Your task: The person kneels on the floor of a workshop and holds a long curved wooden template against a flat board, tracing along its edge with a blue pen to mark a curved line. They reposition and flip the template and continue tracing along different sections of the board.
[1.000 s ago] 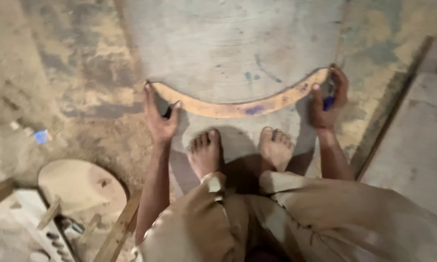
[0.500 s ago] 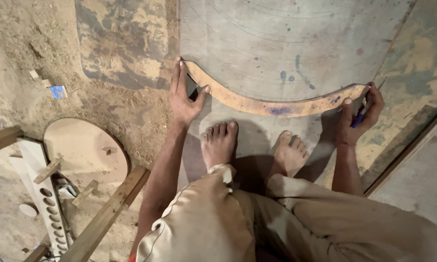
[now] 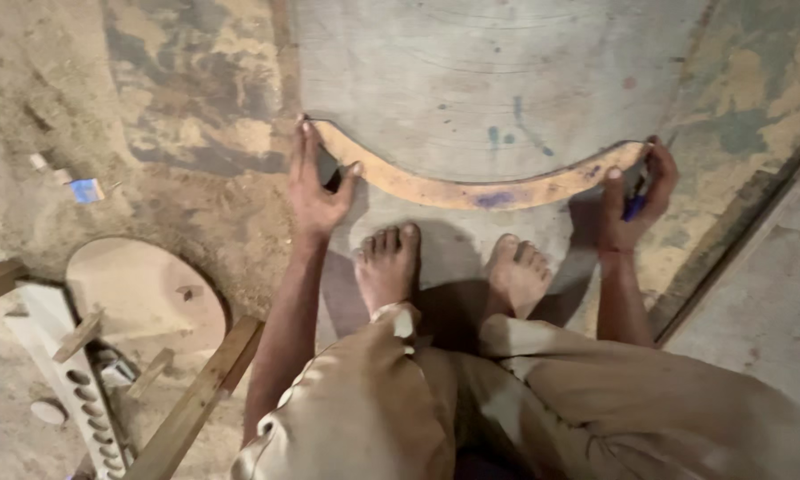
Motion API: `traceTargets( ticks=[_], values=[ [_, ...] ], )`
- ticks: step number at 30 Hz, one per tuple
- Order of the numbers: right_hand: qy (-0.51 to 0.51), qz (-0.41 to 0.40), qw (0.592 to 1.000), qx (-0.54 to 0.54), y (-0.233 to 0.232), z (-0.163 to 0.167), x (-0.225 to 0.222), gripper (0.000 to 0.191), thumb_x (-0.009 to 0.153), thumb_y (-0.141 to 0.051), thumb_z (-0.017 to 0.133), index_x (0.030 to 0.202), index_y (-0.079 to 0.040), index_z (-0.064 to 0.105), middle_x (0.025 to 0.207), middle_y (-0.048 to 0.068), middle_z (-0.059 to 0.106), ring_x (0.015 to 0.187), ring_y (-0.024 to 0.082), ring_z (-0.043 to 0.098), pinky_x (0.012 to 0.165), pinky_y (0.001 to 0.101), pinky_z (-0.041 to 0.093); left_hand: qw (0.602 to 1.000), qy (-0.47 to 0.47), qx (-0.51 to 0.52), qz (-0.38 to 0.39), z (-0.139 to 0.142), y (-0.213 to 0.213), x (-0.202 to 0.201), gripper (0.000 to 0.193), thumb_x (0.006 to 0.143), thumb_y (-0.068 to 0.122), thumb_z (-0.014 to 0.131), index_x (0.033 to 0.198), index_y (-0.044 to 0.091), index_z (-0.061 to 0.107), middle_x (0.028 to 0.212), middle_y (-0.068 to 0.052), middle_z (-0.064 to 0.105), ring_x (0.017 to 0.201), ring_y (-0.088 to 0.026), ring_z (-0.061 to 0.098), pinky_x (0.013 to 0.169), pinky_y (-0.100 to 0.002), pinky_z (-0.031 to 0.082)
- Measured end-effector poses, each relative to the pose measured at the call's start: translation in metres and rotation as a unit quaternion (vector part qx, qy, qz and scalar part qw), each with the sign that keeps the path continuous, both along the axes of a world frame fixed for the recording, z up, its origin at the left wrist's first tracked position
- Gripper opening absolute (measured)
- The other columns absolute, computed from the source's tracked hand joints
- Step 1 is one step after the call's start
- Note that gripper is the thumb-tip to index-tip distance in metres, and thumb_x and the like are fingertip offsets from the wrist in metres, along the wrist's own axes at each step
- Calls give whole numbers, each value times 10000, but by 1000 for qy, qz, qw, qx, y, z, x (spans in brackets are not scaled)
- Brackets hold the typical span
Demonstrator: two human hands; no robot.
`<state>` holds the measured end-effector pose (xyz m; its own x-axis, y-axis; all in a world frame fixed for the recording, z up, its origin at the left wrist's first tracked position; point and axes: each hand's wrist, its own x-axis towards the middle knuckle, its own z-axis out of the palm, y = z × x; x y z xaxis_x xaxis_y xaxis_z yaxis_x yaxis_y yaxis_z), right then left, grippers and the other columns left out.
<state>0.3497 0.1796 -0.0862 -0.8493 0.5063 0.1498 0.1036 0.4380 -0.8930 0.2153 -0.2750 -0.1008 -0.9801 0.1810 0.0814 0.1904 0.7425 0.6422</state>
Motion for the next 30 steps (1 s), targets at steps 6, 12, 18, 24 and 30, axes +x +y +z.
traceTargets(
  ticks=[6, 12, 18, 24, 30],
  values=[
    [0, -22, 999, 33, -2, 11, 0, 529, 1043, -220, 730, 1482, -14, 518, 1516, 179, 550, 1392, 293, 555, 1213, 419, 445, 999, -31, 40, 16, 13, 9, 5, 904, 958, 403, 810, 1599, -31, 343, 1642, -317, 356, 1537, -473, 366, 1244, -556, 378],
    [-8, -35, 999, 2, -2, 16, -4, 539, 1050, -204, 739, 1477, 9, 490, 1499, 201, 566, 1370, 290, 574, 1209, 415, 458, 997, 50, 56, -17, 1, 11, 3, 868, 1016, 402, 771, 1623, -33, 329, 1664, -305, 362, 1576, -471, 371, 1306, -586, 395],
    [0, -41, 999, 9, -1, 10, -3, 522, 1046, -194, 752, 1457, 5, 498, 1508, 197, 565, 1399, 303, 568, 1217, 427, 457, 997, 61, 46, -22, -11, 6, 6, 856, 1014, 403, 734, 1608, -61, 329, 1659, -310, 351, 1568, -477, 359, 1290, -595, 405],
    [12, -32, 999, 0, -1, 7, -2, 522, 1061, -197, 743, 1483, -16, 494, 1531, 186, 544, 1433, 301, 553, 1251, 444, 449, 996, 78, 46, -26, -13, 7, 0, 867, 985, 393, 738, 1604, -58, 332, 1641, -320, 379, 1558, -483, 372, 1274, -601, 426],
    [16, -20, 1000, 12, -1, 6, -2, 517, 1079, -185, 738, 1496, -22, 480, 1539, 176, 520, 1464, 305, 528, 1282, 449, 434, 993, 83, 79, -34, -12, 6, 3, 837, 1023, 387, 732, 1600, -64, 327, 1637, -335, 355, 1558, -476, 376, 1283, -607, 420]
  ],
)
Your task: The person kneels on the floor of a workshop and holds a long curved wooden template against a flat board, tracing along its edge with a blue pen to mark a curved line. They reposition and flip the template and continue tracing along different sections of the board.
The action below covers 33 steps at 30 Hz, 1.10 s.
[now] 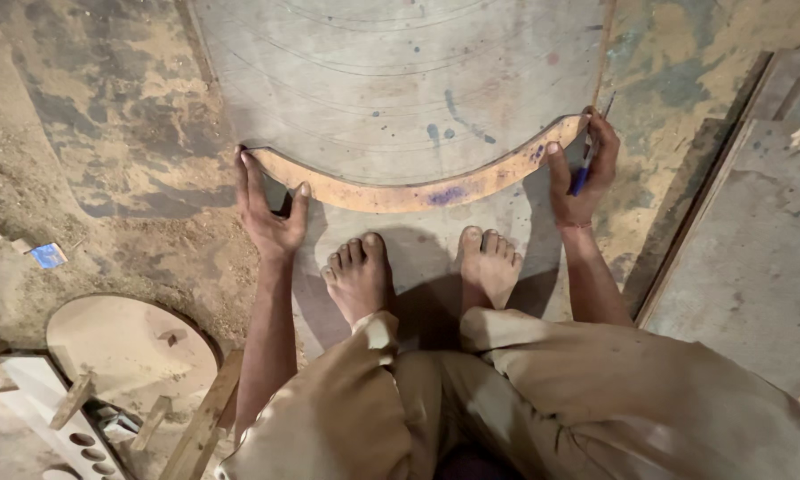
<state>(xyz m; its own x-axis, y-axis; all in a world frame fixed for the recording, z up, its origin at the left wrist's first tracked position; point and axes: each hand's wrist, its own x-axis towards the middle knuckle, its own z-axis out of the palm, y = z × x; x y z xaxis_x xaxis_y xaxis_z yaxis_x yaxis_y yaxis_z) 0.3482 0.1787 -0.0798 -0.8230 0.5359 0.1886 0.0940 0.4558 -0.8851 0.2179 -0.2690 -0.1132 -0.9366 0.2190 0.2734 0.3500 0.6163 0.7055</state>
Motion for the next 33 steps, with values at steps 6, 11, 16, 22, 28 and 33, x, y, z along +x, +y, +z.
traceTargets(
  ticks=[6, 11, 16, 22, 28, 33],
  values=[
    [-18, -9, 1000, -18, -2, 6, -1, 527, 1062, -187, 749, 1488, -13, 490, 1534, 181, 524, 1446, 309, 532, 1264, 437, 424, 991, -18, -126, 39, 2, 6, 1, 881, 969, 425, 636, 1631, 0, 240, 1698, -259, 272, 1603, -397, 304, 1314, -595, 296],
    [-24, -8, 1000, -3, -3, 7, -3, 537, 1061, -179, 742, 1503, -19, 482, 1544, 174, 530, 1450, 304, 537, 1241, 421, 427, 946, -50, -316, -44, 36, 68, 51, 633, 1092, 371, 527, 1642, 170, 286, 1701, -142, 297, 1652, -309, 237, 1381, -589, 245],
    [-18, -5, 1000, -13, -6, 2, -2, 540, 1054, -180, 746, 1497, -26, 479, 1546, 172, 519, 1456, 305, 521, 1227, 410, 401, 931, -80, -262, -241, 70, 133, 87, 667, 965, 422, 574, 1541, 123, 425, 1521, -276, 387, 1428, -506, 309, 1094, -795, 233],
    [-30, 0, 1000, -4, -2, -2, -1, 537, 1077, -198, 748, 1513, -34, 479, 1570, 159, 521, 1432, 290, 519, 1242, 395, 396, 919, -53, -325, -218, 96, 139, 76, 617, 980, 383, 573, 1538, 139, 474, 1481, -220, 466, 1391, -427, 416, 1062, -810, 312],
    [-18, -6, 999, -44, -6, -4, -3, 531, 1084, -227, 752, 1487, -28, 470, 1555, 151, 506, 1326, 260, 556, 1156, 384, 463, 916, -39, -327, -229, 91, 138, 75, 617, 1010, 389, 567, 1544, 92, 481, 1423, -243, 487, 1281, -465, 459, 1078, -776, 353],
    [-31, -6, 990, 137, -9, 29, -19, 402, 1201, -195, 649, 1497, 29, 493, 1481, 171, 560, 1293, 296, 577, 1123, 380, 476, 922, -6, -321, -216, 87, 134, 74, 633, 1035, 392, 561, 1569, 70, 449, 1378, -205, 509, 1293, -453, 473, 1083, -785, 377]
  ],
)
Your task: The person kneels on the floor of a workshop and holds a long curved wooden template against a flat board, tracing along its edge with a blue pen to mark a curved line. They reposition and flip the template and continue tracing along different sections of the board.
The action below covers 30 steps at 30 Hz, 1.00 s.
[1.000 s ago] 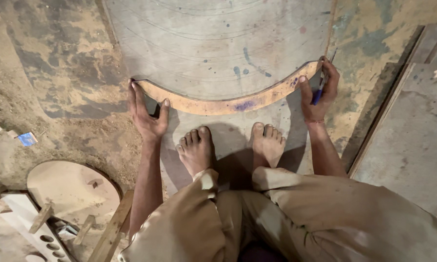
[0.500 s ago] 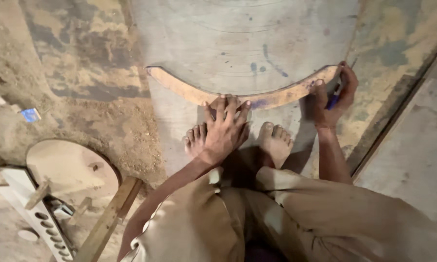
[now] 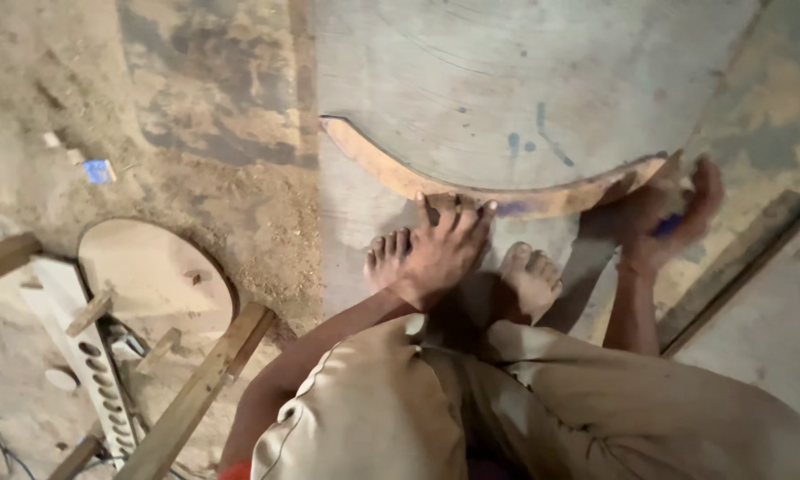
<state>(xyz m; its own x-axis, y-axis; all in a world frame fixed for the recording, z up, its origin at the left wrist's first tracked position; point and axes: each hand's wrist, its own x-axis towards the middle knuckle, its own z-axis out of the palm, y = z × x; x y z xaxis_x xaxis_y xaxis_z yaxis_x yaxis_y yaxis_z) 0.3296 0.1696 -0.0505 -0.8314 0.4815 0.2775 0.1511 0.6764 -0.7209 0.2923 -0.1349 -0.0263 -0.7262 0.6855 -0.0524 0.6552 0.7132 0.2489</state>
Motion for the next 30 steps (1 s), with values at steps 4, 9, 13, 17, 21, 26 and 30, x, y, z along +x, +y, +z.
traceTargets(
  ticks=[4, 9, 13, 17, 21, 26, 30],
  values=[
    [48, 71, 975, -205, -28, 24, -50, 279, 1172, -172, 516, 1353, 35, 564, 1216, 160, 689, 1053, 259, 683, 926, 358, 553, 999, -1, -39, -36, -1, -5, -4, 656, 1000, 378, 541, 1549, 34, 440, 1373, -199, 528, 1285, -400, 499, 1038, -802, 386],
    [-141, 290, 837, -442, -114, 33, -134, 221, 1096, -82, 590, 1276, 45, 571, 1158, 146, 687, 1070, 201, 726, 947, 351, 598, 988, 35, -101, -110, -5, -14, -10, 628, 981, 357, 473, 1489, -12, 456, 1270, -223, 570, 1162, -425, 581, 919, -797, 454],
    [-166, 435, 840, -278, -181, 25, -206, 151, 1011, -65, 708, 1125, 33, 726, 1000, 133, 766, 863, 149, 702, 710, 289, 540, 993, 36, -81, -81, -10, -15, -13, 618, 1019, 299, 484, 1557, -3, 443, 1062, -168, 653, 930, -350, 672, 975, -801, 472],
    [-156, 487, 817, -265, -232, 10, -246, 111, 992, -77, 720, 1053, 16, 729, 892, 114, 767, 744, 133, 725, 584, 276, 532, 994, 59, -57, -67, -15, -17, -17, 583, 979, 290, 494, 1480, -9, 495, 820, -134, 665, 713, -337, 696, 922, -790, 486],
    [-102, 534, 818, -187, -258, -7, -261, 119, 1007, -115, 708, 1023, 0, 730, 870, 124, 761, 713, 153, 716, 596, 290, 535, 999, 0, -2, -44, -16, -21, -17, 578, 930, 265, 507, 1449, 13, 544, 741, -84, 607, 667, -329, 696, 919, -777, 492],
    [-150, 547, 809, -153, -262, -21, -263, 119, 994, -142, 706, 1010, -27, 735, 807, 113, 730, 630, 212, 667, 551, 331, 514, 999, 37, 6, -28, -31, -12, -9, 502, 1017, 193, 539, 1457, -44, 580, 662, -62, 529, 564, -241, 608, 906, -836, 468],
    [-129, 536, 815, -177, -242, -14, -244, 107, 992, -131, 705, 1036, -35, 720, 828, 107, 723, 649, 209, 694, 557, 338, 520, 998, 31, 39, 25, -44, -3, 2, 509, 961, 177, 534, 1443, 23, 599, 644, -102, 531, 528, -265, 582, 941, -863, 422]
  ],
)
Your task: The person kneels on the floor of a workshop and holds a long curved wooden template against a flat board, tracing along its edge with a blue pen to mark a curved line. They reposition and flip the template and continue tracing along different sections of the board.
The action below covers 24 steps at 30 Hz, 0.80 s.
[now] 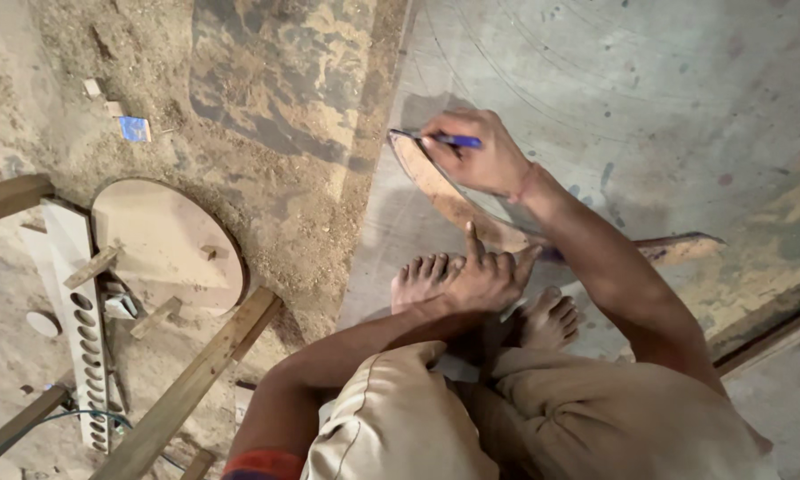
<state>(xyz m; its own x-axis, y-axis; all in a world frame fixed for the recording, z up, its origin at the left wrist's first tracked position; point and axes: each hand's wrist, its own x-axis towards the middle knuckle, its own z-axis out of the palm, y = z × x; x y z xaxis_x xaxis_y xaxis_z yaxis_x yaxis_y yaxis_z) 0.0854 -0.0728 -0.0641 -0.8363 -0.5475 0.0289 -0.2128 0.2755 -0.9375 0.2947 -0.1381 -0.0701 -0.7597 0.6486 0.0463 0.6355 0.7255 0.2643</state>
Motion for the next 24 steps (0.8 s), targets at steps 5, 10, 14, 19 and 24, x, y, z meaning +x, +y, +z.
traceTargets(
  ticks=[5, 10, 14, 19, 24],
  values=[
    [-1, -16, 999, 32, 40, 19, 45, 106, 952, -124, 724, 1023, -45, 711, 858, 140, 696, 742, 272, 684, 635, 371, 544, 1000, 2, -21, -16, 0, -3, 1, 521, 942, 204, 546, 1429, 28, 607, 656, -126, 572, 585, -331, 631, 968, -848, 414],
    [-32, -18, 997, 61, 96, 32, 94, 127, 925, -147, 708, 1007, -50, 713, 834, 148, 671, 734, 290, 650, 647, 398, 529, 994, -37, -70, -79, 13, -7, -9, 457, 927, 239, 536, 1305, -7, 606, 743, -161, 651, 666, -373, 677, 936, -868, 397],
    [-19, 0, 992, 123, 151, 33, 123, 133, 894, -145, 679, 988, -70, 736, 786, 123, 689, 676, 290, 661, 608, 396, 539, 988, -99, -83, -81, 22, -1, -9, 434, 1017, 211, 501, 1377, -29, 537, 804, -158, 681, 724, -352, 710, 968, -892, 350],
    [-112, -12, 973, 201, 230, 44, 141, 111, 907, -177, 689, 944, -87, 742, 748, 120, 713, 624, 269, 691, 586, 383, 565, 986, -80, -113, -88, 28, 5, -3, 654, 943, 293, 529, 1510, -17, 433, 940, -190, 711, 764, -321, 724, 1004, -858, 289],
    [-107, -17, 951, 291, 306, 60, 137, 112, 891, -208, 717, 917, -102, 741, 772, 120, 732, 625, 279, 686, 591, 388, 565, 982, -151, -90, -62, 31, 13, -1, 695, 942, 326, 570, 1545, 15, 419, 891, -199, 696, 738, -360, 712, 1040, -869, 258]
  ],
)
